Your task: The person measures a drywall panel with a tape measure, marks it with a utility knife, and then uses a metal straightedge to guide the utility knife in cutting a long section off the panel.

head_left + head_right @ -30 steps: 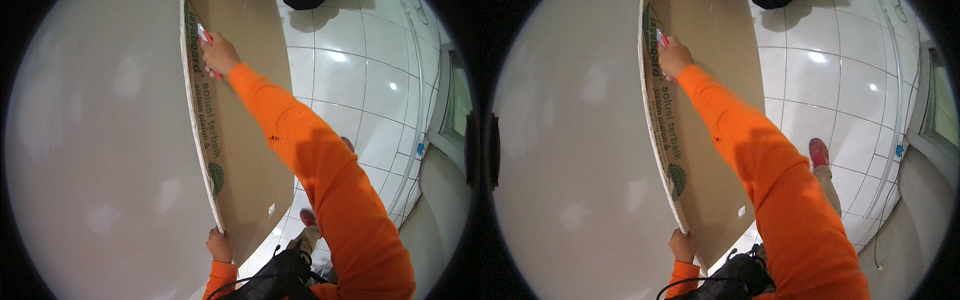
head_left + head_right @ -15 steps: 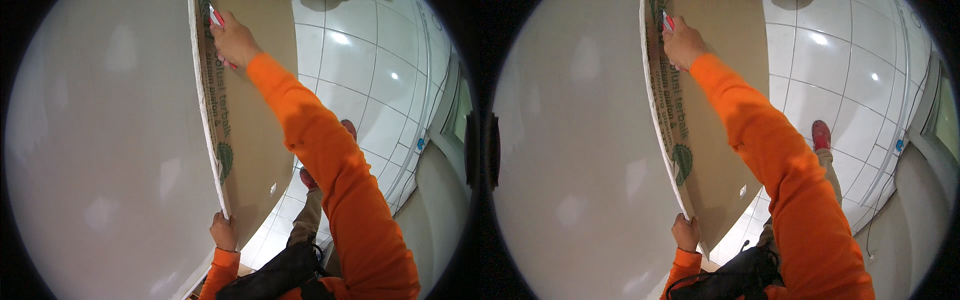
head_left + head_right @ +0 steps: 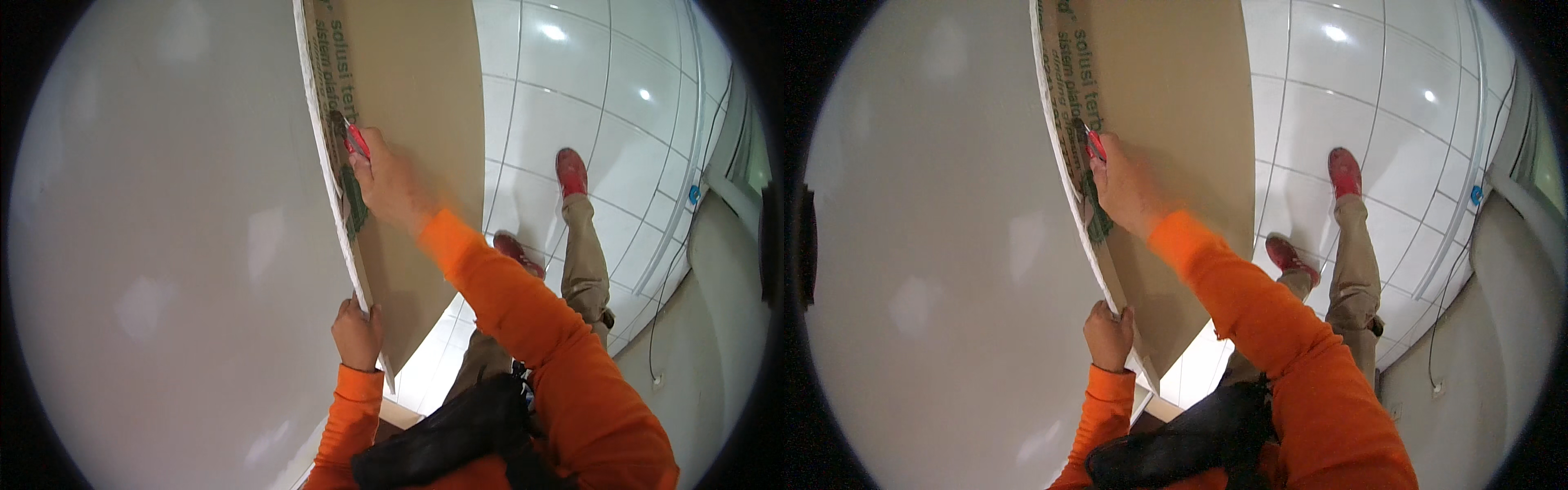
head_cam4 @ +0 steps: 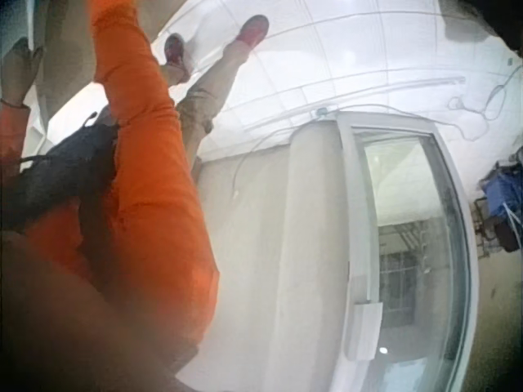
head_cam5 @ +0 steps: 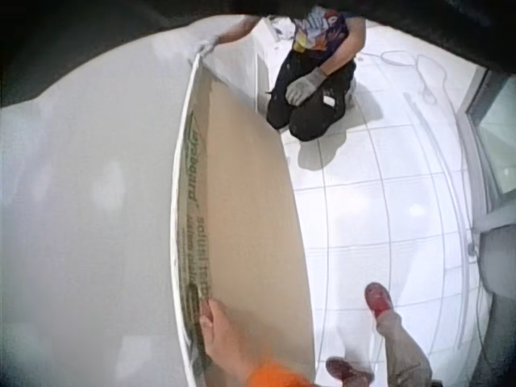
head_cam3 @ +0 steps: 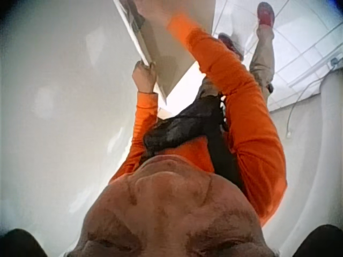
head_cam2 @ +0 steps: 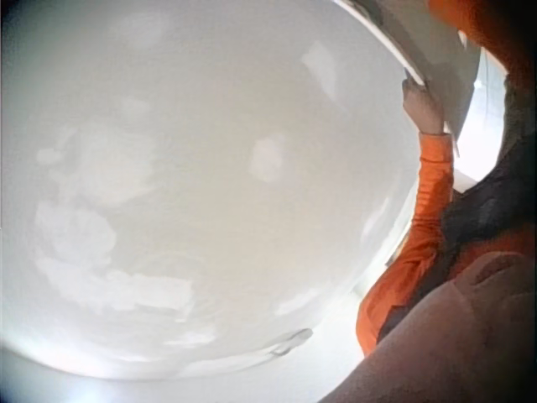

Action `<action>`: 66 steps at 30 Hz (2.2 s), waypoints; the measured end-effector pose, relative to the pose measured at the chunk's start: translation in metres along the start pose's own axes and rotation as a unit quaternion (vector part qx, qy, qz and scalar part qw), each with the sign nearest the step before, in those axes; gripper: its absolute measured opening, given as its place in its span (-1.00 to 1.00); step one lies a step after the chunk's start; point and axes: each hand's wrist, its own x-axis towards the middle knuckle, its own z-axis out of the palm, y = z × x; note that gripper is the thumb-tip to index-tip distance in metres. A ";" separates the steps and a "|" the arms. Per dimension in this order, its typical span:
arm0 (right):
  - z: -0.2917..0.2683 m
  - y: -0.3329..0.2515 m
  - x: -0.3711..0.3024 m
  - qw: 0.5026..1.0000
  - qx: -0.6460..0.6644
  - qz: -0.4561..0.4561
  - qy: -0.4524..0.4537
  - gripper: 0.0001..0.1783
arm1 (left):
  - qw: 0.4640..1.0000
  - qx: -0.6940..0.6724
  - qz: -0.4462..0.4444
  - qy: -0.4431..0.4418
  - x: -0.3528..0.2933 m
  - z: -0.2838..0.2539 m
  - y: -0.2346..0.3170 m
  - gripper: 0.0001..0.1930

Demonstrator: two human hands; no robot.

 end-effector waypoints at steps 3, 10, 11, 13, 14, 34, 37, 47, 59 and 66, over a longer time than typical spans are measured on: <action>0.011 0.007 -0.028 0.993 0.066 0.102 -0.003 -0.68 | 0.993 0.049 -0.049 -0.093 0.012 -0.019 0.002 -0.63; 0.017 0.017 -0.021 0.998 -0.023 0.055 -0.009 -0.73 | 0.967 -0.088 0.108 0.212 0.178 -0.114 0.084 -0.01; 0.019 0.018 -0.021 0.995 -0.054 0.070 -0.035 -0.74 | 0.966 -0.007 0.124 0.226 0.209 -0.126 0.096 -0.05; 0.023 0.020 -0.026 0.993 -0.039 0.099 -0.046 -0.74 | 0.976 0.098 0.128 0.146 0.249 -0.145 0.113 -0.23; 0.026 0.020 -0.031 0.996 -0.018 0.087 -0.030 -0.75 | 0.970 0.192 0.110 0.103 0.258 -0.148 0.119 -0.24; 0.079 0.087 -0.396 0.876 -0.083 0.275 -0.389 -0.66 | 0.963 -0.112 0.167 0.181 0.222 -0.147 0.136 -0.63; 0.076 0.123 -0.422 0.878 -0.071 0.258 -0.397 -0.71 | 0.972 -0.155 0.156 0.079 0.232 -0.157 0.121 -0.54; -0.137 0.147 -0.224 0.901 -0.205 0.380 -0.048 -0.63 | 0.980 -0.085 0.106 0.148 0.243 -0.152 0.136 -0.70; -0.293 0.011 0.138 0.962 0.072 0.246 0.097 -0.66 | 0.995 -0.062 0.021 0.076 0.275 -0.157 0.183 -0.75; -0.266 -0.112 0.379 0.982 0.124 0.083 0.116 -0.62 | 0.997 0.008 0.002 0.076 0.260 -0.159 0.178 -0.74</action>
